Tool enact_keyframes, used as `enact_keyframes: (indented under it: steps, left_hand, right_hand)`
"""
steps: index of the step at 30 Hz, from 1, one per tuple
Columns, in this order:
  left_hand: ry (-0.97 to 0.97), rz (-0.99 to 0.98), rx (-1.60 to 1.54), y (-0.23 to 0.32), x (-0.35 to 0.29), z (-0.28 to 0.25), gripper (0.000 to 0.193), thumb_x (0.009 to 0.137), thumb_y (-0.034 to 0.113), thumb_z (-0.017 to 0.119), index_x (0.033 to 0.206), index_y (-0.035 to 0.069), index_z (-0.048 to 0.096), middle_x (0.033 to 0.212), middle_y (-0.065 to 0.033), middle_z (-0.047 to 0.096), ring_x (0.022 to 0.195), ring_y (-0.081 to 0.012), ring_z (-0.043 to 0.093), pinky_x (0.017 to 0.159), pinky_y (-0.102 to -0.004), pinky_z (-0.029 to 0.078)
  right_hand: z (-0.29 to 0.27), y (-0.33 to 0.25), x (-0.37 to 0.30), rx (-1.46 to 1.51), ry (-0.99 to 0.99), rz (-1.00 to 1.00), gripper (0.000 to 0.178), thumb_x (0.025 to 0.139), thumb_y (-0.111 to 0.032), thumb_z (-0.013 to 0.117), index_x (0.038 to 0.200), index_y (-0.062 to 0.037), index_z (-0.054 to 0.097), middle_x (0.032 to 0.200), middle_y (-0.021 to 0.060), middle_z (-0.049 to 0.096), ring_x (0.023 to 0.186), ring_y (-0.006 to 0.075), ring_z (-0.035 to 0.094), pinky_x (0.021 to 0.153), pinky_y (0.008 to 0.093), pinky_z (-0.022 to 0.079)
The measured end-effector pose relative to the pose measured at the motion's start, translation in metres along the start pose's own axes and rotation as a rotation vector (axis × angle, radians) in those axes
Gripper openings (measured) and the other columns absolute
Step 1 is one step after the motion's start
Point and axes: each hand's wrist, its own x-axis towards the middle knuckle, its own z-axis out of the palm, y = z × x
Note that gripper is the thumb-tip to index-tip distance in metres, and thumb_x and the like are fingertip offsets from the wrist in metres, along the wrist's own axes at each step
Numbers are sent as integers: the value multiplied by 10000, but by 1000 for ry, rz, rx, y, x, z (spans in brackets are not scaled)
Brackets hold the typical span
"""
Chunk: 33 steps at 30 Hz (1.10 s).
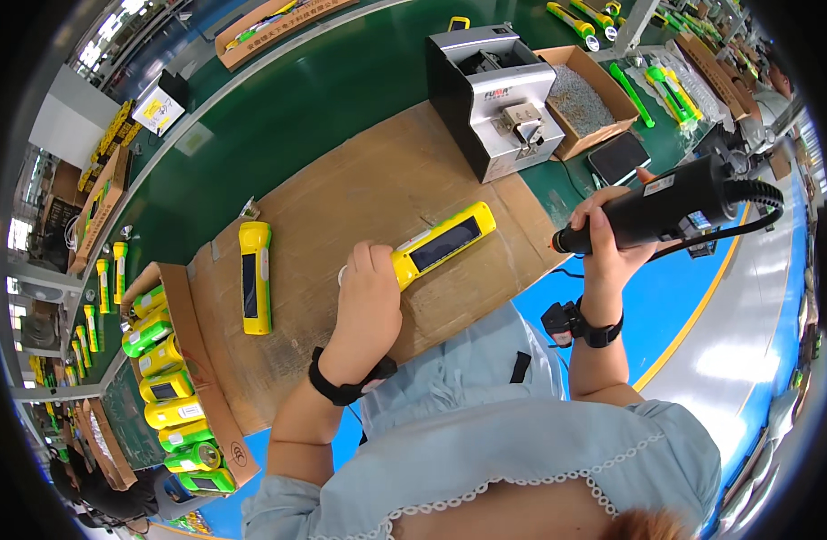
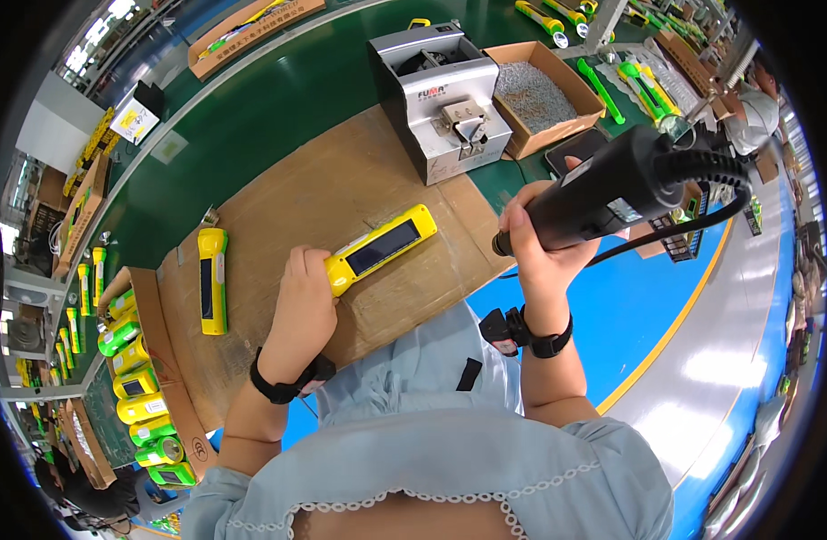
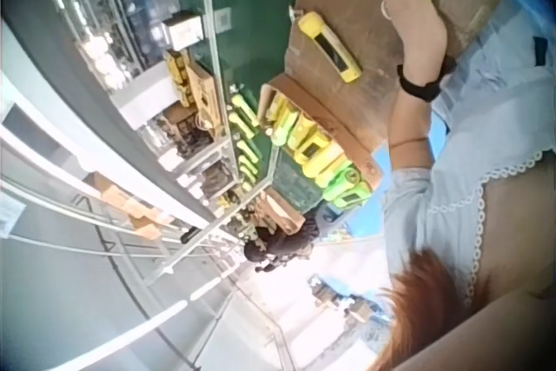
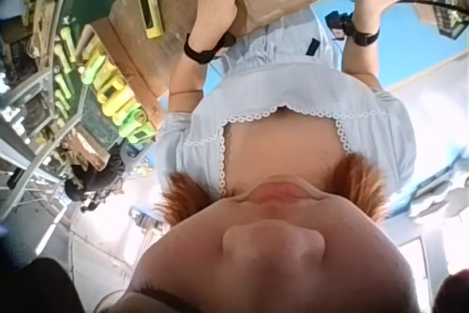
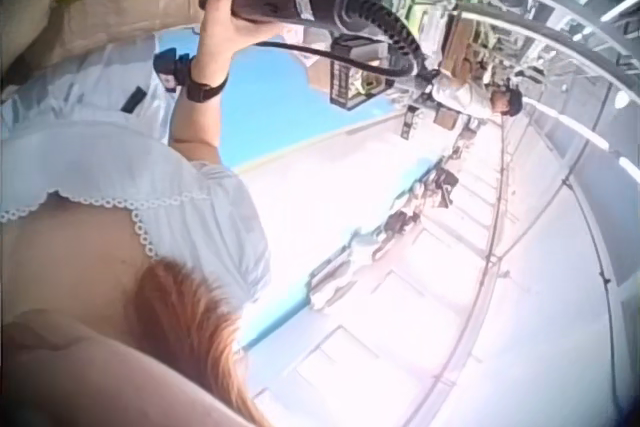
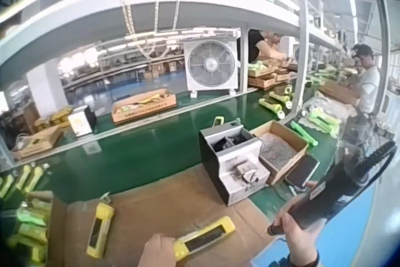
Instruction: Assembling components of solar-powered flashlights using an electric screwdriver.
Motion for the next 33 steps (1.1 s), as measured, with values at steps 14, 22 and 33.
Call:
enact_keyframes:
  steps: [14, 22, 33]
  left_hand:
    - [-83, -173, -28, 9, 18, -4, 539, 644, -117, 665, 1114, 5, 432, 1099, -215, 447, 1019, -426, 493, 877, -417, 431]
    - [-76, -211, -9, 7, 20, -5, 556, 628, -100, 690, 1115, 9, 445, 1079, -207, 462, 1017, -415, 496, 873, -413, 426]
    - [111, -371, -151, -34, 12, 7, 577, 628, 308, 841, 1000, -36, 565, 913, -181, 585, 828, -305, 594, 720, -389, 487]
  right_hand:
    - [-31, 29, -9, -284, -82, -48, 656, 697, 43, 616, 1257, 38, 274, 713, 51, 581, 617, 116, 558, 615, 235, 444]
    - [-32, 42, -8, -213, -147, -74, 695, 681, 77, 617, 1290, 49, 283, 703, 41, 575, 626, 110, 539, 620, 236, 431]
    - [-31, 40, -6, -131, -105, 8, 706, 694, 36, 640, 1297, 28, 273, 753, 69, 577, 647, 128, 549, 628, 253, 437]
